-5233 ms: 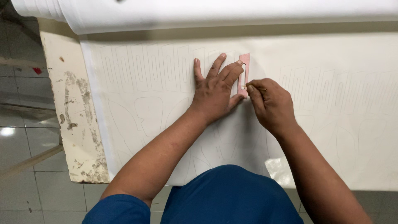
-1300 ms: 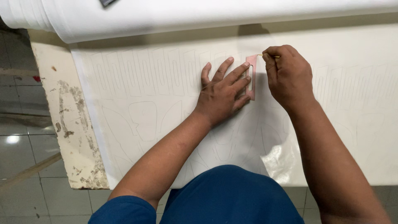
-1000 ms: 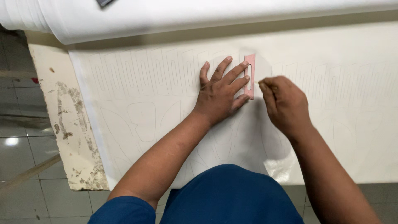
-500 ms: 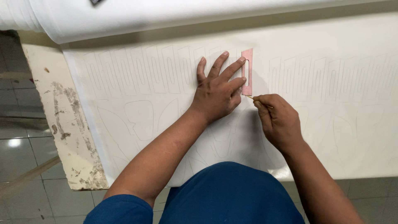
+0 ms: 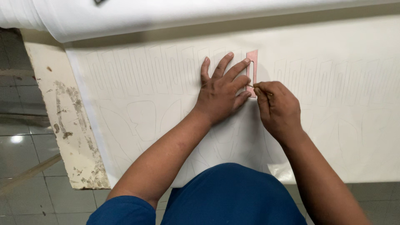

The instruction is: The person holds a pink rectangular template on a large white sheet and traces around its inner opening with a pointed stylus. They then reposition the template and a second slotted template elsewhere on the sheet and continue tracing outlines, smoothing the sheet between positions.

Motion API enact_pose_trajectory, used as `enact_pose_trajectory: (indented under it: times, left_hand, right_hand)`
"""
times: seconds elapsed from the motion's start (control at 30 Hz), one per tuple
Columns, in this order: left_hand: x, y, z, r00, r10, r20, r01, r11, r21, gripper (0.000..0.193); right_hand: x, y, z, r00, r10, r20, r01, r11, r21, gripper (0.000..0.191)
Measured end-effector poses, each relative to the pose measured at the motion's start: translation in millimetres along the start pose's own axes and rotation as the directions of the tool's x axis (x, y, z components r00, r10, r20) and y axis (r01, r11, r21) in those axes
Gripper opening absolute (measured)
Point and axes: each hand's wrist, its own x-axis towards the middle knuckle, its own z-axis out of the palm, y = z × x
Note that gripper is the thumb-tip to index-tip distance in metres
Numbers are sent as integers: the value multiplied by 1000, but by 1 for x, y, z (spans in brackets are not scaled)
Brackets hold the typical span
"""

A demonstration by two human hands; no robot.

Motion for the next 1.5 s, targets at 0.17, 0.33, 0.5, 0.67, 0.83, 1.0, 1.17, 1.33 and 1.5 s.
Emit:
enact_pose_trajectory:
  times: [0.17, 0.33, 0.5, 0.67, 0.83, 1.0, 1.17, 1.33, 1.5]
  left_hand:
    - [1, -1, 3, 998, -55, -3, 55, 996, -67, 63]
    - [1, -3, 3, 998, -56, 17, 56, 997, -45, 72]
    - [0, -4, 2, 998, -55, 24, 55, 998, -12, 73]
    - [2, -1, 0, 994, -77, 72, 80, 996, -42, 74]
    - [3, 1, -2, 991, -96, 97, 101, 994, -51, 73]
    - [4, 0, -1, 994, -86, 74, 90, 994, -56, 73]
    - [2, 2, -3, 998, -53, 37, 54, 998, -19, 72]
    - [2, 11, -6, 999, -36, 37, 35, 999, 17, 80]
    - [15, 25, 2, 1000, -15, 22, 17, 996, -86, 86]
  right_hand:
    - [16, 7, 7, 998, -1, -57, 4, 998, 61, 7]
    - [19, 10, 4, 996, 83, -43, -77, 990, 118, 7]
    - [5, 5, -4, 990, 113, 84, -111, 994, -23, 6]
    - [6, 8, -6, 999, 23, 40, -19, 994, -104, 7]
    - [29, 18, 8, 995, -48, -92, 42, 997, -65, 6]
    - [38, 17, 12, 990, -78, -120, 80, 997, 18, 7]
    - [14, 24, -5, 998, 61, -10, -61, 998, 27, 9]
    - [-25, 44, -32, 949, 312, -52, -281, 907, 313, 16]
    - [-50, 48, -35, 961, 273, -50, -272, 962, 21, 19]
